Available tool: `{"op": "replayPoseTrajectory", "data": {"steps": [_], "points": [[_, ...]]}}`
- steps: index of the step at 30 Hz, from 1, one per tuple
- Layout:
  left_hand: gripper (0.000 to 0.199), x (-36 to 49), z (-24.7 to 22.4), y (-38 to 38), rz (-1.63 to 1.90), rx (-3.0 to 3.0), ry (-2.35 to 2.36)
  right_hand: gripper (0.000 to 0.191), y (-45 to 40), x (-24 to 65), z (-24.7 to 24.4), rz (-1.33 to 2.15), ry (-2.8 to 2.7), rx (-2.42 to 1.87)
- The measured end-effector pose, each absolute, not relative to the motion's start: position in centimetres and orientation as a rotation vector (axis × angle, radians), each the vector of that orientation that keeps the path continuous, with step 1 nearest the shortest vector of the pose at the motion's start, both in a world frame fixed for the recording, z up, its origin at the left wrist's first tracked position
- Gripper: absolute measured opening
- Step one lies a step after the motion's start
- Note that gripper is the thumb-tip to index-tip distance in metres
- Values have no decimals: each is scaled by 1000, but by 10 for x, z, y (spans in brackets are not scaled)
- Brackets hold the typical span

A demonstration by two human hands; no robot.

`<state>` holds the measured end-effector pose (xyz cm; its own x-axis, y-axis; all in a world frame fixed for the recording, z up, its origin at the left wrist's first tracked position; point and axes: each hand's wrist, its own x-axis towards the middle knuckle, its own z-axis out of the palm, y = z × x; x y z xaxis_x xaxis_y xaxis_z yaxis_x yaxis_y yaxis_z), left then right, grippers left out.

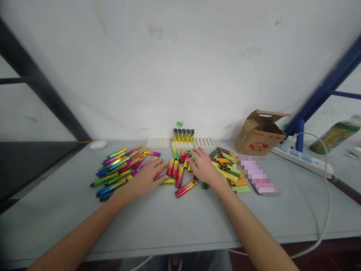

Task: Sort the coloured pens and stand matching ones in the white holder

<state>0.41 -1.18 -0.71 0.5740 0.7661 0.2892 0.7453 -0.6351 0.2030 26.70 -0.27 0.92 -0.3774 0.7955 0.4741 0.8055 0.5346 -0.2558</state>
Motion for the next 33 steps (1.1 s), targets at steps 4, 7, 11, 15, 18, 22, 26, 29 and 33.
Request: {"op": "replayPoseTrajectory", "data": {"steps": [4,7,11,15,18,22,26,29,33], "points": [[47,1,-1,-12,474,2718,1315,27,-5,270,14,109,-2303,-1225],[45,-1,4,-12,468,2712,1290,24,-7,270,19,195,-2322,-1131],[42,-2,5,-12,488,2743,1269,31,-12,263,24,298,-2438,-888],[39,-1,3,-12,517,2762,1259,33,-16,254,25,439,-2536,-804],[38,-1,2,-12,520,2751,1260,26,-19,252,24,422,-2539,-867],[38,-1,4,-13,533,2735,1267,19,-22,251,25,365,-2545,-926],[35,0,6,-13,520,2745,1274,14,-23,250,28,343,-2550,-955],[33,0,6,-13,527,2748,1273,11,-22,250,30,340,-2587,-952],[36,0,7,-13,547,2724,1265,16,-20,251,28,366,-2615,-846]]}}
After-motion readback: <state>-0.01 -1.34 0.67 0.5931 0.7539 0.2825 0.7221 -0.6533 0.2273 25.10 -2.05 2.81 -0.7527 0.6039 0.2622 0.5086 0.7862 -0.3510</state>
